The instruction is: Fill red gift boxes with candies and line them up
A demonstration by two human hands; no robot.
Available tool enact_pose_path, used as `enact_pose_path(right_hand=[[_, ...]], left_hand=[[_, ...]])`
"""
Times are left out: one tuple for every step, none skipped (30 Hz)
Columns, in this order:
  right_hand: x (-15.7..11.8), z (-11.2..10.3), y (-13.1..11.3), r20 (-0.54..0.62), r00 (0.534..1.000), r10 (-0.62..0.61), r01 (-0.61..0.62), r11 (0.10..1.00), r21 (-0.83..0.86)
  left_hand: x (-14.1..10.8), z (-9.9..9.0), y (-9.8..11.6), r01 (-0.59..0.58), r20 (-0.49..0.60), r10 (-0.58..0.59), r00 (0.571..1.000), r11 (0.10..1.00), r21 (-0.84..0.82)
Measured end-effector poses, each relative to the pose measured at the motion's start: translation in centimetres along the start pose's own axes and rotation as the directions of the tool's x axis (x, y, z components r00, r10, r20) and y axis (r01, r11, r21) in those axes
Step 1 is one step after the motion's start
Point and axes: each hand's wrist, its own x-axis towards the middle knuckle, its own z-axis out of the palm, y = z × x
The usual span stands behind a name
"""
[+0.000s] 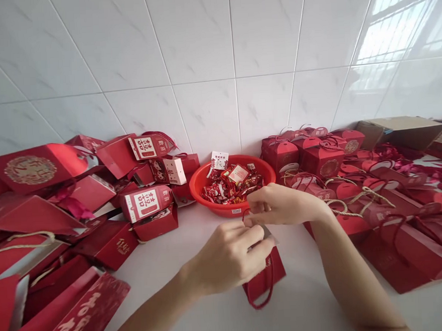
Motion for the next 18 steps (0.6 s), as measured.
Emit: enact_pose_path(right_hand=[[0.2, 0.2, 0.1, 0.067, 0.997, 0.038, -0.034, 0.998, -0.058], [0.4, 0.4, 0.3, 0.122, 0.990, 0.077, -0.064, 0.992, -0.110], [0.7, 0.6, 0.5, 0.163, 0.980, 0.113, -0.087, 0.983, -0.159], [1.0, 0.8, 0.7, 0.190, 0.971, 0.147, -0.107, 0.973, -0.203], [1.3, 1.0, 0.9, 0.207, 0.962, 0.177, -0.125, 0.962, -0.241], [1.6, 1.1, 1.2, 0.218, 0.955, 0.202, -0.140, 0.953, -0.268], [1.8, 1.2, 1.5, 0.227, 0.949, 0.217, -0.150, 0.948, -0.280], [2.0, 1.3, 1.8, 0.238, 0.945, 0.226, -0.158, 0.949, -0.274], [2.2, 1.3, 2.1, 0.251, 0.942, 0.225, -0.162, 0.955, -0.250], [2.3, 1.4, 2.4, 0.261, 0.941, 0.214, -0.160, 0.964, -0.212], [2.4, 1.4, 2.8, 0.269, 0.943, 0.194, -0.153, 0.974, -0.167], [2.6, 1.5, 3.1, 0.272, 0.947, 0.171, -0.143, 0.982, -0.122], [2.7, 1.6, 3.4, 0.272, 0.951, 0.149, -0.131, 0.988, -0.083], [2.8, 1.6, 3.6, 0.270, 0.954, 0.133, -0.122, 0.991, -0.057], [2.9, 1.7, 3.8, 0.265, 0.956, 0.127, -0.119, 0.992, -0.045], [3.1, 1.7, 4.0, 0.262, 0.957, 0.127, -0.120, 0.992, -0.043], [3.2, 1.7, 4.1, 0.260, 0.957, 0.130, -0.122, 0.991, -0.045], [3.3, 1.8, 4.1, 0.258, 0.957, 0.132, -0.124, 0.991, -0.047]], left_hand=[[0.0, 0.8, 0.2, 0.005, 0.005, -0.005, 1.000, 1.000, -0.001], [-0.1, 1.6, 0.4, 0.014, 0.009, -0.014, 1.000, 1.000, -0.006], [-0.2, 2.3, 0.6, 0.023, 0.022, -0.023, 1.000, 1.000, -0.016], [-0.4, 2.9, 0.8, 0.032, 0.043, -0.030, 0.999, 0.999, -0.031], [-0.5, 3.4, 1.0, 0.042, 0.075, -0.038, 0.996, 0.998, -0.049], [-0.7, 3.6, 1.2, 0.057, 0.121, -0.048, 0.991, 0.996, -0.071], [-0.8, 3.6, 1.3, 0.082, 0.182, -0.063, 0.981, 0.992, -0.098], [-0.8, 3.4, 1.4, 0.121, 0.254, -0.085, 0.964, 0.984, -0.130], [-0.8, 3.0, 1.3, 0.171, 0.326, -0.111, 0.939, 0.971, -0.164], [-0.7, 2.4, 1.2, 0.230, 0.389, -0.139, 0.911, 0.953, -0.199], [-0.6, 1.7, 0.9, 0.295, 0.443, -0.172, 0.880, 0.928, -0.226], [-0.5, 1.0, 0.6, 0.361, 0.482, -0.213, 0.850, 0.902, -0.238], [-0.5, 0.4, 0.2, 0.427, 0.516, -0.266, 0.814, 0.877, -0.221], [-0.5, -0.2, -0.1, 0.488, 0.550, -0.323, 0.770, 0.854, -0.181], [-0.5, -0.7, -0.5, 0.543, 0.584, -0.380, 0.717, 0.830, -0.126], [-0.7, -1.0, -0.8, 0.590, 0.619, -0.427, 0.659, 0.804, -0.073], [-0.9, -1.3, -1.1, 0.627, 0.653, -0.456, 0.605, 0.778, -0.037], [-1.1, -1.4, -1.3, 0.656, 0.686, -0.464, 0.561, 0.755, -0.026]])
